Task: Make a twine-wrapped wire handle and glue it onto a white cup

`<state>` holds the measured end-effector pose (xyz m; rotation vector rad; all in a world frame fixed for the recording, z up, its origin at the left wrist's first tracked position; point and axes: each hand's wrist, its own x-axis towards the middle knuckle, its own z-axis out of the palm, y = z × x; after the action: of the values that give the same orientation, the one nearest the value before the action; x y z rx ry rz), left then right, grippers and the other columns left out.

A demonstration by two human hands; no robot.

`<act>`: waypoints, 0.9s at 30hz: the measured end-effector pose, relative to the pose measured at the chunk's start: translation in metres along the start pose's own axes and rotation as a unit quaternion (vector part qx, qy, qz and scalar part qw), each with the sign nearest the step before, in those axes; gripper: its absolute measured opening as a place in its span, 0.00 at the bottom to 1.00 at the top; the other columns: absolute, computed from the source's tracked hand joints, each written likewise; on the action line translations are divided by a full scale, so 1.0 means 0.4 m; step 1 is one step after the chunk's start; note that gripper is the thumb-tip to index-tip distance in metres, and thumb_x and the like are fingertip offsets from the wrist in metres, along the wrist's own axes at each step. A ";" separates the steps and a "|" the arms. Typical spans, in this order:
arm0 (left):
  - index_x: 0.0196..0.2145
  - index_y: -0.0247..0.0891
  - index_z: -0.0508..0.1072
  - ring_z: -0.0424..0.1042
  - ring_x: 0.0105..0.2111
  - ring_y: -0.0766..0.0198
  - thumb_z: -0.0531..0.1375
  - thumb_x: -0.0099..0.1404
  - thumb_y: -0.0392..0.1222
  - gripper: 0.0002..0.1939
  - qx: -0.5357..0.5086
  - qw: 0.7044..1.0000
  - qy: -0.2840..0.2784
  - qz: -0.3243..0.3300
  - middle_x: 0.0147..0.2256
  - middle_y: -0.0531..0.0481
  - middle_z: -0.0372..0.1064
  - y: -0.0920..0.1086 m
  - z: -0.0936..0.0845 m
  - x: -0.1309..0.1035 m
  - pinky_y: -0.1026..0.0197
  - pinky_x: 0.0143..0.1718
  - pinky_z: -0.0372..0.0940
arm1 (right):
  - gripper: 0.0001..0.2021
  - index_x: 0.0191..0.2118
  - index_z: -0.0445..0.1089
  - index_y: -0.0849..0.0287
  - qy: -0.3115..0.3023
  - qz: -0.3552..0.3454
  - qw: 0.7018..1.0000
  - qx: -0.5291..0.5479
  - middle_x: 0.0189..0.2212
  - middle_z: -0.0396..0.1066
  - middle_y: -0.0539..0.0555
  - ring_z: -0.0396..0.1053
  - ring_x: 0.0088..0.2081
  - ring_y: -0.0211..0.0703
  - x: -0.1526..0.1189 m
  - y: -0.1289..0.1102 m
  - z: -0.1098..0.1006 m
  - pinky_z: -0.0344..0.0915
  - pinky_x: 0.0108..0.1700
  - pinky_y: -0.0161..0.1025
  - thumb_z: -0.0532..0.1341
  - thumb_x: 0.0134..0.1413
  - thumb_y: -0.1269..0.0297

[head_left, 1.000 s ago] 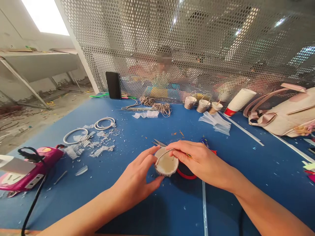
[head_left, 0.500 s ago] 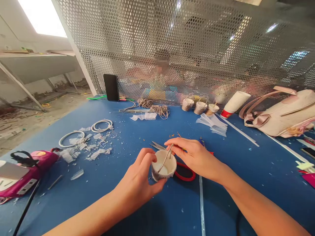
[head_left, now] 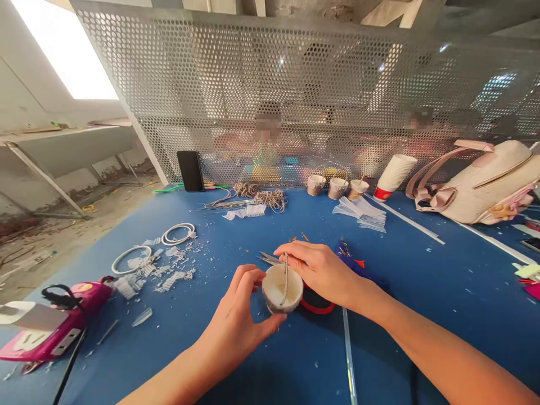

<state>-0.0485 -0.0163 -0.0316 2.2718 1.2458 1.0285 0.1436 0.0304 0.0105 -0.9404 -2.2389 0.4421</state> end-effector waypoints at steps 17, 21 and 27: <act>0.33 0.36 0.73 0.74 0.36 0.57 0.58 0.55 0.43 0.10 -0.160 0.968 -0.091 -0.172 0.34 0.46 0.76 -0.016 -0.030 0.141 0.57 0.37 0.69 | 0.11 0.43 0.71 0.59 0.010 -0.028 0.999 0.017 0.37 0.76 0.52 0.72 0.38 0.39 0.008 0.021 0.009 0.67 0.43 0.36 0.54 0.60 0.75; 0.25 0.35 0.73 0.74 0.31 0.58 0.58 0.53 0.43 0.08 -0.171 0.965 -0.111 -0.166 0.27 0.50 0.75 -0.021 -0.009 0.173 0.62 0.30 0.67 | 0.11 0.43 0.71 0.59 0.011 -0.037 0.999 0.010 0.37 0.75 0.53 0.72 0.38 0.39 0.012 0.025 0.009 0.67 0.42 0.36 0.54 0.59 0.75; 0.28 0.36 0.75 0.72 0.28 0.62 0.57 0.53 0.40 0.08 -0.181 0.964 -0.123 -0.152 0.26 0.54 0.74 -0.021 -0.001 0.167 0.65 0.28 0.65 | 0.11 0.43 0.71 0.58 0.016 -0.036 0.999 0.029 0.37 0.74 0.52 0.71 0.39 0.37 0.014 0.032 0.011 0.67 0.44 0.35 0.54 0.59 0.75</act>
<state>-0.0304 0.0441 -0.0080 1.7983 1.1473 0.7613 0.1442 0.0429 0.0029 -0.8290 -2.2102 0.4539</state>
